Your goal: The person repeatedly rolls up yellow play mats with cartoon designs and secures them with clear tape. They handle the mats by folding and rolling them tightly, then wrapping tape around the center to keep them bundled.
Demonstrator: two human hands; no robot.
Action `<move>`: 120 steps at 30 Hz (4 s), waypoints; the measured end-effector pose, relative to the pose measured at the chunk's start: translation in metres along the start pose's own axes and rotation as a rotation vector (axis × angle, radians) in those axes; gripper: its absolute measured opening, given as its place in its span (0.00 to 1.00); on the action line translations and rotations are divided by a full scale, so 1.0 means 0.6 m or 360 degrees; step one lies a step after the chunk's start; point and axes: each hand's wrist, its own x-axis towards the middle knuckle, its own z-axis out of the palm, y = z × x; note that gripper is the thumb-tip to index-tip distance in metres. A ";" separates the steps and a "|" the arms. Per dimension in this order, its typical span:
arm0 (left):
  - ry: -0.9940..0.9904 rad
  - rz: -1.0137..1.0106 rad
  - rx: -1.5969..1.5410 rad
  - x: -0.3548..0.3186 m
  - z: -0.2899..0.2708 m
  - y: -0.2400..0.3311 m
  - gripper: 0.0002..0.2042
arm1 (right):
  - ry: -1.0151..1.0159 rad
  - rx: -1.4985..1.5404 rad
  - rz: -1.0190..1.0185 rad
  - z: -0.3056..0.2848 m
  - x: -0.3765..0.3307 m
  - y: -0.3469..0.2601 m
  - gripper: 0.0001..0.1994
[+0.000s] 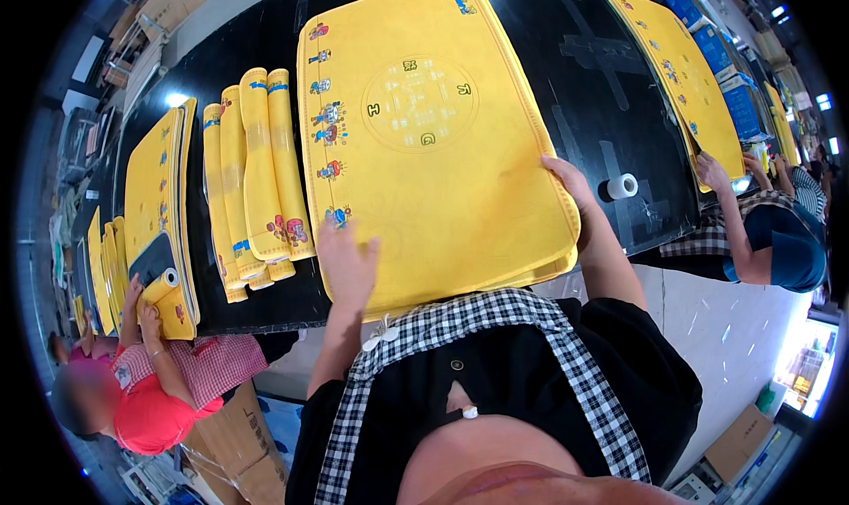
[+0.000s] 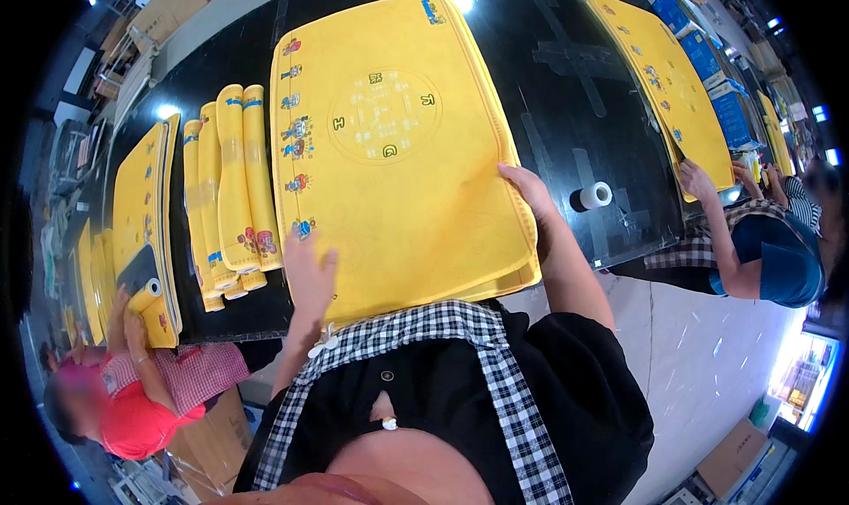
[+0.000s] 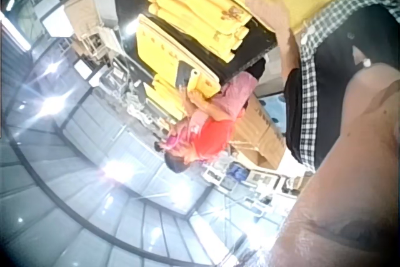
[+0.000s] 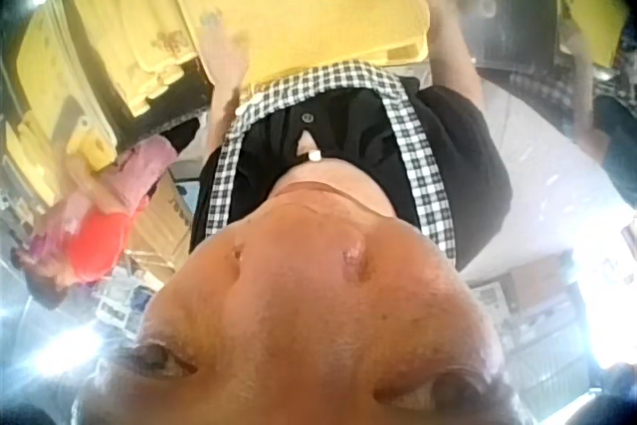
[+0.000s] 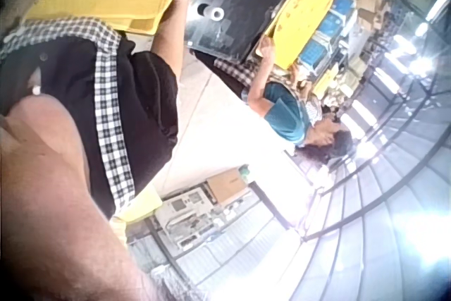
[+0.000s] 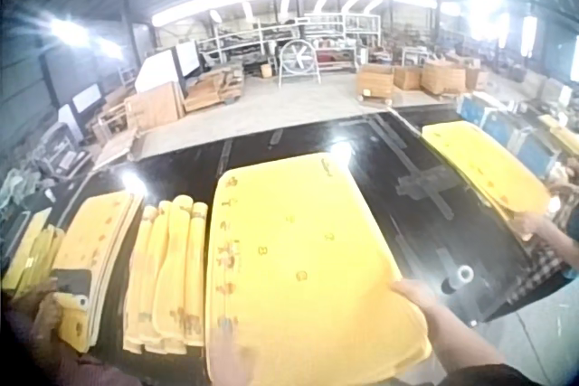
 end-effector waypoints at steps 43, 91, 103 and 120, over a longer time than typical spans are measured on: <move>-0.0819 -0.0850 -0.1948 0.205 0.055 0.074 0.21 | -0.1929 -0.1587 -0.1177 0.570 0.018 -0.053 0.31; -0.0218 -0.0932 -0.0495 0.185 0.012 -0.119 0.29 | 0.0784 -0.2060 -0.0847 0.026 0.236 -0.055 0.43; -0.0206 -0.0681 0.0044 -0.028 -0.004 -0.058 0.35 | 0.0848 -0.2137 -0.0688 -0.052 -0.003 0.088 0.35; -0.0206 0.0386 -0.0230 -0.117 0.060 0.088 0.11 | -0.0106 -0.2469 -0.2005 -0.009 -0.067 0.242 0.08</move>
